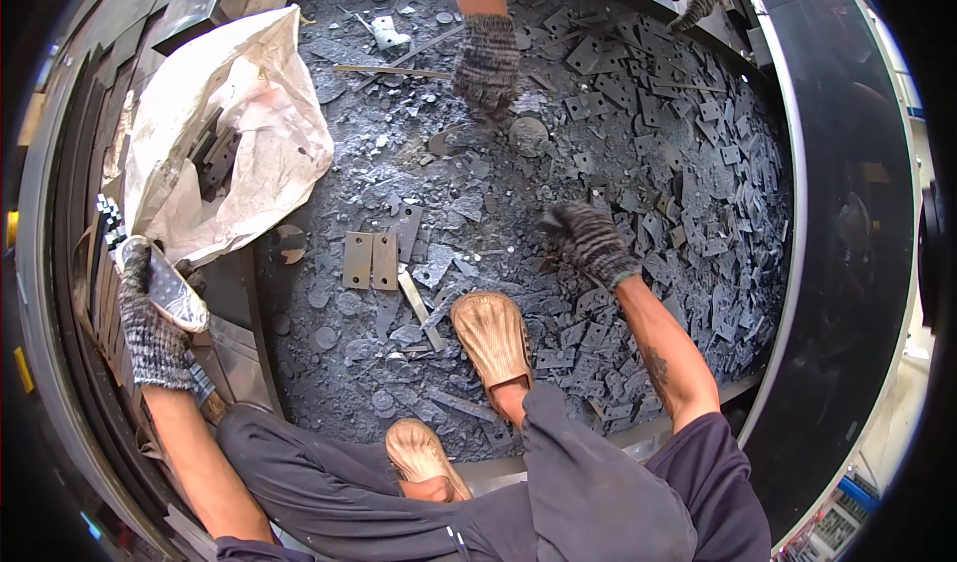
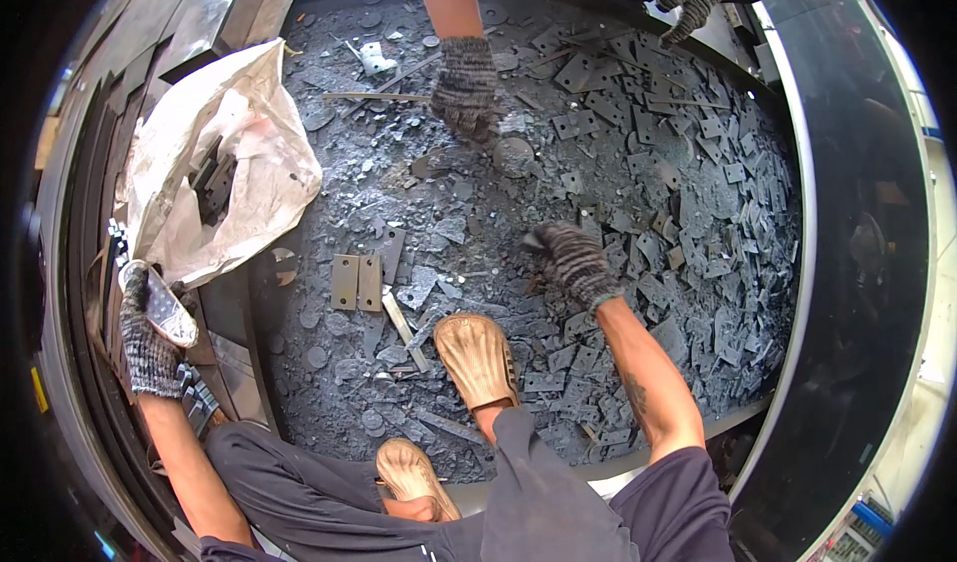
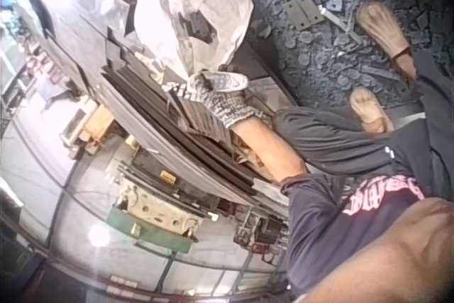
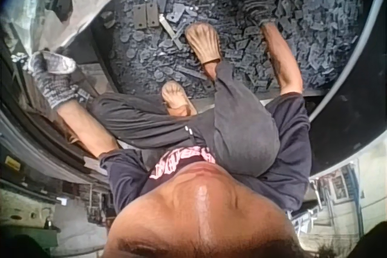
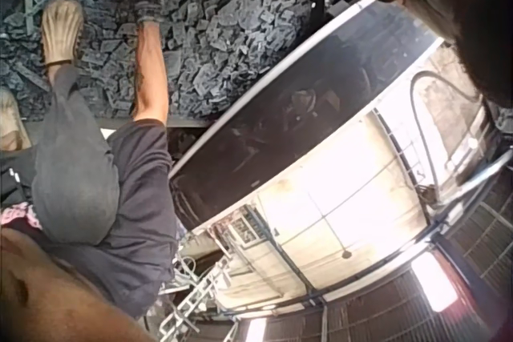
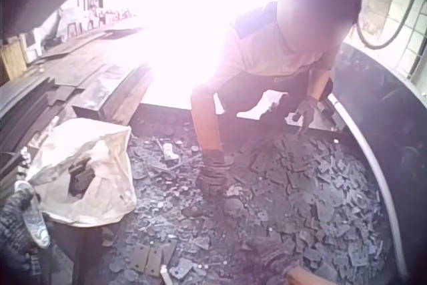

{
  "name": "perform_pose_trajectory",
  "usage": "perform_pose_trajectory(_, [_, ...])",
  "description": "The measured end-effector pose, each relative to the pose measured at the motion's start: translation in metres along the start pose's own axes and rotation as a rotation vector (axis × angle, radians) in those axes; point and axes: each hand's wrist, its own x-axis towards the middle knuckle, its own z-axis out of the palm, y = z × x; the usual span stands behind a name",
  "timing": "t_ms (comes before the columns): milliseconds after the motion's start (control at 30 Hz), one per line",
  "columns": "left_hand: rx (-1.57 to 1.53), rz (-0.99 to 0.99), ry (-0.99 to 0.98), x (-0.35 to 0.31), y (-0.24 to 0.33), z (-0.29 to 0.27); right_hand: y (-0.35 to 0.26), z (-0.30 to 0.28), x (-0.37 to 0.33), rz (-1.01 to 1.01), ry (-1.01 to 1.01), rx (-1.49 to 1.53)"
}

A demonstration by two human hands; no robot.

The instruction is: The person sorts small metal pieces from a large pile of scrap on the floor, picking them up by hand and placing them into a white sack. The person also briefly interacts with a computer monitor and a handheld device before returning to the sorting task.

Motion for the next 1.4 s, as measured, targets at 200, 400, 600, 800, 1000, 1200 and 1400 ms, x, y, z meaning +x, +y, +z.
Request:
perform_pose_trajectory(200, [-0.039, -0.033, 0.05, -0.008, 0.004, 0.006, -0.041, 0.012, -0.028, 0.195, 0.185, 0.032])
perform_pose_trajectory(400, [0.014, -0.053, -0.031, -0.012, 0.003, 0.005, -0.031, 0.045, -0.024, 0.193, 0.207, 0.055])
perform_pose_trajectory(600, [-0.02, -0.026, 0.022, -0.018, 0.005, 0.025, -0.029, 0.06, -0.034, 0.515, 0.032, 0.775])
perform_pose_trajectory(800, [-0.055, -0.055, 0.039, -0.019, 0.005, 0.018, -0.087, 0.036, -0.034, 0.515, -0.18, 1.121])
perform_pose_trajectory(1000, [-0.022, -0.02, 0.051, -0.004, 0.003, 0.016, -0.184, -0.012, 0.039, 0.257, -0.472, 0.834])
perform_pose_trajectory(1200, [0.037, 0.18, -0.142, -0.001, -0.008, 0.019, -0.316, -0.046, 0.103, -0.405, 0.157, 1.056])
perform_pose_trajectory(1400, [-0.002, -0.019, 0.027, 0.001, 0.002, -0.008, -0.271, -0.04, 0.053, -0.255, -0.167, 0.691])
